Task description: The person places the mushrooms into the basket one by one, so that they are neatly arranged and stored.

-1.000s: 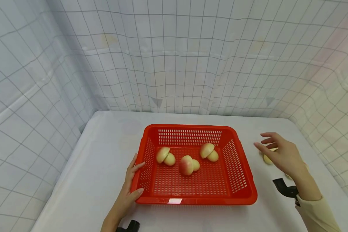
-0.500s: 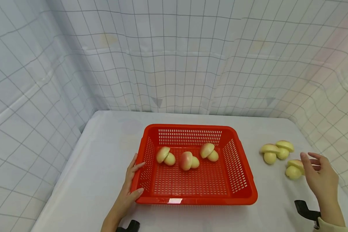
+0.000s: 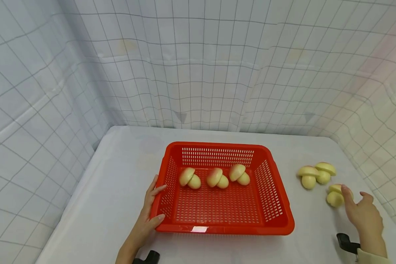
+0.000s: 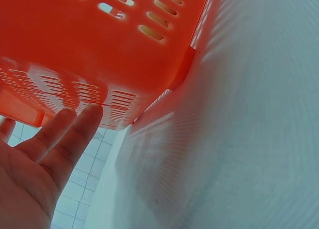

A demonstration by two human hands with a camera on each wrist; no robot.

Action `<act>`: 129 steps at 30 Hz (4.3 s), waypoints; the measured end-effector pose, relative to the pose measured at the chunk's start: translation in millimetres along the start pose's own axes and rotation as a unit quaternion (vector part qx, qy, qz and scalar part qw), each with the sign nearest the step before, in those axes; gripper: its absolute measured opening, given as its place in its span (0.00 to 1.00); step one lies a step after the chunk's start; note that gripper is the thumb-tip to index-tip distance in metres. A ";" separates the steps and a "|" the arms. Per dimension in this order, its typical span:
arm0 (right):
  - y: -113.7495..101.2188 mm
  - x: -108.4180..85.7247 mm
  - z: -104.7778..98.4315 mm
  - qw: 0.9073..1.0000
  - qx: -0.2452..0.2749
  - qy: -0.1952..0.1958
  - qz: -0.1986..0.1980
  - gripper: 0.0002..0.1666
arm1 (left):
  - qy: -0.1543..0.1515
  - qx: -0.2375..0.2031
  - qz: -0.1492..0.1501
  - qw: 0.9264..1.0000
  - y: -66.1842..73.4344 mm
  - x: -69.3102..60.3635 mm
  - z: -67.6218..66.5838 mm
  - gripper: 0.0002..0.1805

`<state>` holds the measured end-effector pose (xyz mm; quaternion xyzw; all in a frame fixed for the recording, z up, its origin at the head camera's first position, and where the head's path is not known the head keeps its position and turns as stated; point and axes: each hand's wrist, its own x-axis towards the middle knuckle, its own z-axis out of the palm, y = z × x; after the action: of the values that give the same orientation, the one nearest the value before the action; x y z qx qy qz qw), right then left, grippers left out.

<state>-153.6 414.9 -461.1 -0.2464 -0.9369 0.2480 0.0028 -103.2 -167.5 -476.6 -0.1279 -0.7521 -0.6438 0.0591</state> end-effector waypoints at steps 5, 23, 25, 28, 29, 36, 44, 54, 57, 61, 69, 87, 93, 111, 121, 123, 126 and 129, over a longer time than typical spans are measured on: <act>0.4 4.3 5.1 0.999 -0.003 -0.039 0.020 0.55 | 0.000 -0.006 0.000 1.000 0.9 0.2 0.6 0.39; 0.3 12.7 11.1 0.996 0.035 -0.061 0.048 0.56 | -0.009 -0.003 0.004 1.000 -0.6 0.0 0.1 0.40; 0.5 12.6 11.4 0.996 0.035 -0.062 0.052 0.56 | -0.008 -0.006 0.003 1.000 -0.4 0.0 0.2 0.40; 0.2 12.4 11.9 0.996 0.034 -0.061 0.058 0.57 | -0.009 -0.009 0.005 1.000 -0.6 -0.1 0.1 0.40; 0.5 12.3 12.2 0.996 0.036 -0.061 0.060 0.57 | -0.009 -0.010 0.006 1.000 -0.5 -0.2 0.3 0.40; 3.0 11.9 14.8 0.995 0.055 -0.049 0.062 0.57 | -0.013 -0.015 0.015 1.000 -0.1 0.1 0.1 0.39; 5.8 11.4 17.4 0.992 0.111 -0.020 0.060 0.58 | -0.011 -0.016 0.010 1.000 -1.1 -0.7 -0.2 0.39; 5.5 8.3 18.9 0.975 0.213 0.003 0.062 0.55 | -0.005 -0.011 0.009 1.000 0.7 -0.3 1.0 0.40; 5.8 8.2 19.5 0.971 0.231 0.005 0.065 0.55 | -0.003 -0.008 0.005 1.000 0.6 -0.7 1.2 0.40; 6.2 7.2 19.5 0.967 0.246 0.013 0.070 0.54 | -0.002 -0.007 0.002 1.000 1.0 -0.7 1.6 0.41; 3.0 1.6 15.6 0.963 0.255 0.048 0.077 0.53 | 0.000 -0.008 0.001 1.000 1.5 -0.4 1.9 0.40; -22.9 -13.4 -3.5 0.961 0.249 0.090 0.081 0.52 | 0.006 0.002 -0.006 1.000 2.4 -0.4 2.0 0.40; -36.2 -21.4 -9.3 0.962 0.241 0.112 0.064 0.49 | 0.004 0.002 -0.006 1.000 2.3 -0.4 1.8 0.40; -80.7 -49.9 -18.4 0.962 0.243 0.125 -0.017 0.37 | 0.003 0.002 0.001 1.000 1.8 -0.2 0.9 0.40; -103.8 -62.4 -22.5 0.973 0.192 0.084 -0.098 0.40 | 0.001 0.002 0.003 1.000 1.1 -0.4 0.9 0.40; -108.2 -64.3 -23.4 0.974 0.176 0.077 -0.121 0.39 | -0.001 0.005 0.008 1.000 0.8 -0.6 0.3 0.39; -116.0 -66.5 -24.9 0.974 0.156 0.065 -0.154 0.39 | -0.007 0.008 0.014 1.000 -0.1 -0.7 -0.7 0.38; -124.7 -67.7 -26.0 0.970 0.145 0.050 -0.186 0.37 | -0.013 0.010 0.019 1.000 -0.7 -0.4 -1.5 0.37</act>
<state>-148.3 301.4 -372.2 -0.0769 -0.9188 0.3641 0.1317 -103.1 -169.1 -477.1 -0.1505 -0.7563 -0.6336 0.0628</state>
